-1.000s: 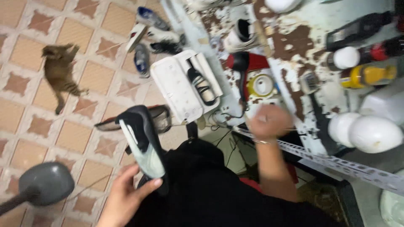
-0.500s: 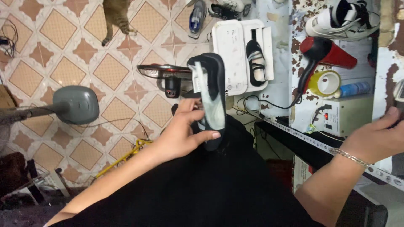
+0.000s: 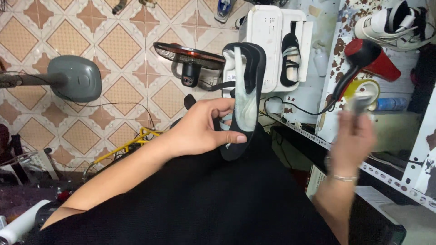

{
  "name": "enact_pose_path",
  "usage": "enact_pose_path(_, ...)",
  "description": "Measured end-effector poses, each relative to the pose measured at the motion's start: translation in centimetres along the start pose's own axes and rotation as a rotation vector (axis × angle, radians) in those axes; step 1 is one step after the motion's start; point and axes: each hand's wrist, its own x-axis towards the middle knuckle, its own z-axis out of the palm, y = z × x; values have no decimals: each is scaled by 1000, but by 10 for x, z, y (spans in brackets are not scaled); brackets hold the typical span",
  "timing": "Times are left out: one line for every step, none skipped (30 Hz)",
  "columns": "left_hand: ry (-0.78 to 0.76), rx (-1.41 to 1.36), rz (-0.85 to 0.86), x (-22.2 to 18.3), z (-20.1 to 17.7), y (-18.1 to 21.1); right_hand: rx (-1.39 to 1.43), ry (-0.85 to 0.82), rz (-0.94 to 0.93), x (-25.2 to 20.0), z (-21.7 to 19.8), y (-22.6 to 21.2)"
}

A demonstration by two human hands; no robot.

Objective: Clean and dry a black and white shoe using a brush and a hair dryer.

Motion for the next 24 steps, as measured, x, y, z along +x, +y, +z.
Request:
enact_pose_path(-26,38,14,-1,0,-6,56,-68,54,-11,18,-28)
enact_pose_path(-51,76,28,-3,-1,-11,113,-138,107,-22,35,-55)
enact_pose_path(-47,72,26,-3,1,-10,110,-143,108,-33,40,-55)
enact_pose_path(-79,12,48,-3,2,-8,115,-185,39,-44,44,-54)
enact_pose_path(-110,-52,67,-5,4,-7,118,-231,-27,-56,47,-53)
enact_pose_path(-105,-59,61,-6,5,-6,114,-239,-22,-59,49,-66)
enact_pose_path(-106,-84,51,-6,6,-5,195,-346,-189,-62,51,-79)
enact_pose_path(-108,-108,42,-6,6,-4,277,-459,-352,-65,53,-92)
enact_pose_path(-110,-113,42,-7,8,-5,271,-459,-351,-65,54,-94)
enact_pose_path(-108,-64,25,-7,10,-6,231,-474,-380,-66,55,-96)
enact_pose_path(-104,-12,10,-7,12,-6,193,-489,-412,-66,56,-99)
enact_pose_path(-104,-14,12,-8,13,-9,191,-490,-413,-64,57,-103)
enact_pose_path(-110,-80,51,-8,15,-12,131,-476,-465,-62,57,-106)
enact_pose_path(-118,-145,91,-9,16,-14,71,-462,-516,-60,57,-110)
enact_pose_path(-112,-147,90,-11,17,-13,72,-467,-516,-58,57,-112)
enact_pose_path(-117,-152,102,-12,18,-11,-15,-460,-564,-57,57,-113)
enact_pose_path(-127,-155,115,-12,18,-10,-103,-447,-611,-54,57,-115)
enact_pose_path(-126,-155,116,-14,18,-9,-103,-448,-612,-54,55,-120)
enact_pose_path(-108,-92,127,-14,19,-9,-152,-483,-665,-54,53,-124)
enact_pose_path(-90,-28,138,-15,20,-8,-202,-519,-718,-53,50,-128)
enact_pose_path(-84,-28,136,-17,20,-9,-199,-524,-720,-54,46,-130)
enact_pose_path(-71,-20,160,-19,20,-10,-212,-598,-746,-54,42,-132)
enact_pose_path(-65,-12,183,-21,19,-10,-226,-668,-769,-55,38,-134)
enact_pose_path(-65,-12,181,-22,20,-11,-225,-669,-767,-54,35,-130)
